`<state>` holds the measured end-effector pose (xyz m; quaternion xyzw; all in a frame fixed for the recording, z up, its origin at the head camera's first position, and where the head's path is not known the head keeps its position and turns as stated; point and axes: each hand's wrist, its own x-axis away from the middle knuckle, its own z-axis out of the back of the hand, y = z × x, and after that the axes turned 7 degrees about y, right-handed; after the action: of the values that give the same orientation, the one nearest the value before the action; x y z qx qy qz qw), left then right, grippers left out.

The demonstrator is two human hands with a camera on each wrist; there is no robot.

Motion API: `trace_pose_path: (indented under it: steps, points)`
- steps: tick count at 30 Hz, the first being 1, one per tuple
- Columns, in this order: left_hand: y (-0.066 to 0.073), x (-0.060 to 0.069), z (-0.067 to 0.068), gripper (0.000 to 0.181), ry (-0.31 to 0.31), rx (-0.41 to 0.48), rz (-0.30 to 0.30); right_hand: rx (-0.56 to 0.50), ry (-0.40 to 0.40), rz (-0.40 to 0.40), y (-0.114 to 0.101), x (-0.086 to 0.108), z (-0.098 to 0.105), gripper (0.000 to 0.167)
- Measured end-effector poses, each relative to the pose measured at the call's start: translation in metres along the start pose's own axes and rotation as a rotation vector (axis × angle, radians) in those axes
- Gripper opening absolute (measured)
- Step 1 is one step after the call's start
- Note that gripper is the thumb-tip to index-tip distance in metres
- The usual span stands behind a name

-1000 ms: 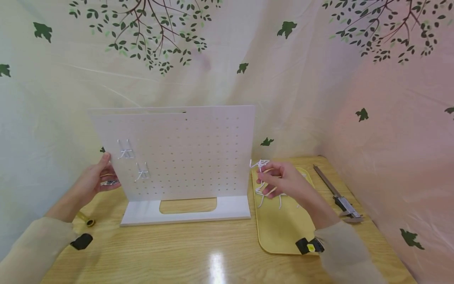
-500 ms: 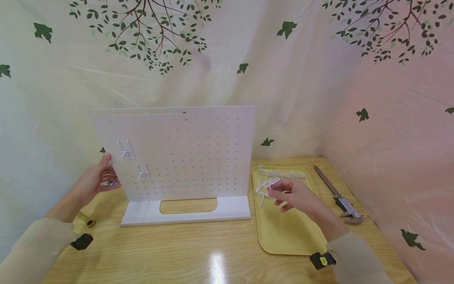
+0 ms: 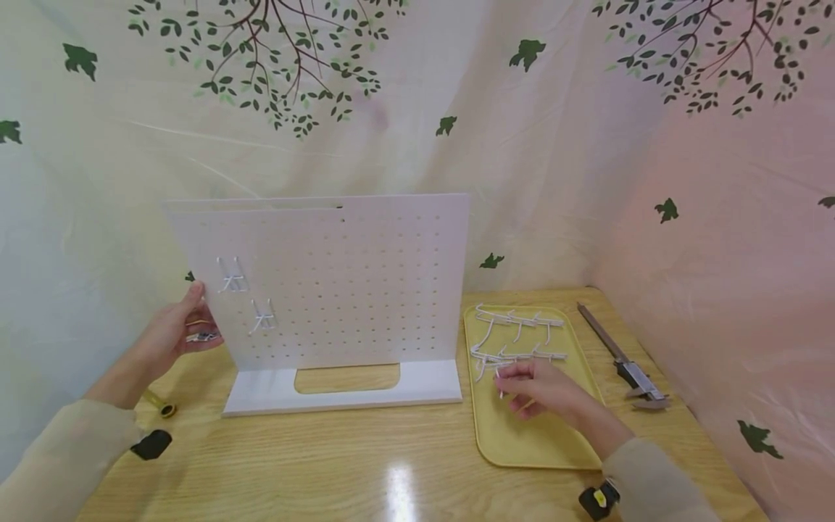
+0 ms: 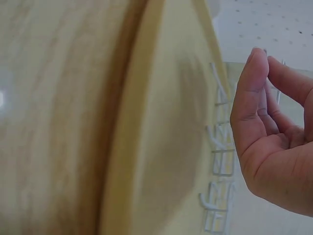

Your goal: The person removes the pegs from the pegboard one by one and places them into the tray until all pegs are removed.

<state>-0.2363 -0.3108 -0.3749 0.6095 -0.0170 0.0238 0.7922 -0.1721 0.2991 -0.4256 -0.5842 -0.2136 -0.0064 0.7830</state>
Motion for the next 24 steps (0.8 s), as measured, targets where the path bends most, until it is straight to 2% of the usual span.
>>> trace_pose_path:
  steps: [9,24]
  points:
    - [-0.001,-0.001,0.001,0.070,0.002,-0.003,0.009,-0.020,-0.017,-0.037,0.023,-0.003,-0.005,0.040]
    - [-0.001,-0.002,0.001,0.071,-0.005,-0.014,0.011,-0.018,-0.013,-0.061,0.029,0.000,-0.011,0.040]
